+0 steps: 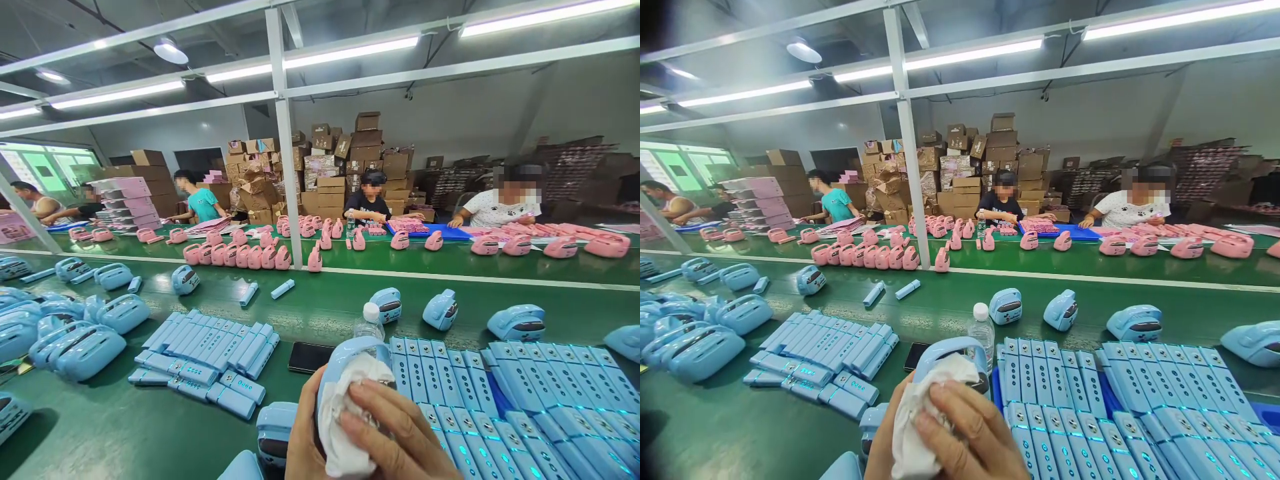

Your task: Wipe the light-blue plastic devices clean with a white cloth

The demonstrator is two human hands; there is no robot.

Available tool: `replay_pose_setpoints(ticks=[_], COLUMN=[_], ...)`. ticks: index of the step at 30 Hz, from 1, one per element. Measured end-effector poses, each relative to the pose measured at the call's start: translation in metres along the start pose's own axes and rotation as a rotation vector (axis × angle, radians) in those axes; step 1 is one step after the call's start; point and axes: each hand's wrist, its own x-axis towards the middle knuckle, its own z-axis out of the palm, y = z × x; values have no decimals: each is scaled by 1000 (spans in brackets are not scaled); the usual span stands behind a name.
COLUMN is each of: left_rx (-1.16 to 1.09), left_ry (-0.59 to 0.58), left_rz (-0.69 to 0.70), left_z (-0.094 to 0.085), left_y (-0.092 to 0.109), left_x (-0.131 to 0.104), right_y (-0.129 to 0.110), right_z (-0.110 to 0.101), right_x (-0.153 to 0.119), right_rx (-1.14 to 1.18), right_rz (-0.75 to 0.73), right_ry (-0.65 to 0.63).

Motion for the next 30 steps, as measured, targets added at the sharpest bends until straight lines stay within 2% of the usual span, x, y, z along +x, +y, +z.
replay_pose_setpoints(ticks=[2,4,6,8,10,12,15,18,20,23,25,26,27,28,30], left_rx=[19,-17,-175,-347,-396,-370,-392,-493,-603,-735,-740,-728,-705,-667,-539], left_ry=[-16,-16,-2,27,48,54,31,17,27,40,50,68,104,164,294], left_rz=[40,13,-138,-357,-525,-616,-656,-598,-559,-557,-539,-513,-468,-405,-234], left_z=[-4,-7,-8,-6,-2,3,9,12,13,10,8,7,6,4,0], left_y=[-2,-7,-10,-7,2,11,20,21,19,13,9,8,7,6,3], left_x=[2,6,8,11,13,14,14,15,17,22,26,27,28,28,27], right_y=[14,22,20,12,6,3,6,9,8,8,14,20,27,34,49], right_z=[-7,-11,-12,-9,-6,-4,-6,-6,-3,6,10,10,8,6,-3], right_x=[7,18,28,35,38,38,36,29,21,2,-11,-17,-21,-25,-28], right_rx=[29,70,108,130,138,133,111,65,10,-36,-14,-2,10,32,138], right_rz=[74,238,332,362,384,397,393,329,203,-65,-136,-107,-16,140,555], right_ry=[-5,51,113,143,149,149,143,114,70,-11,-57,-56,-40,-8,64])
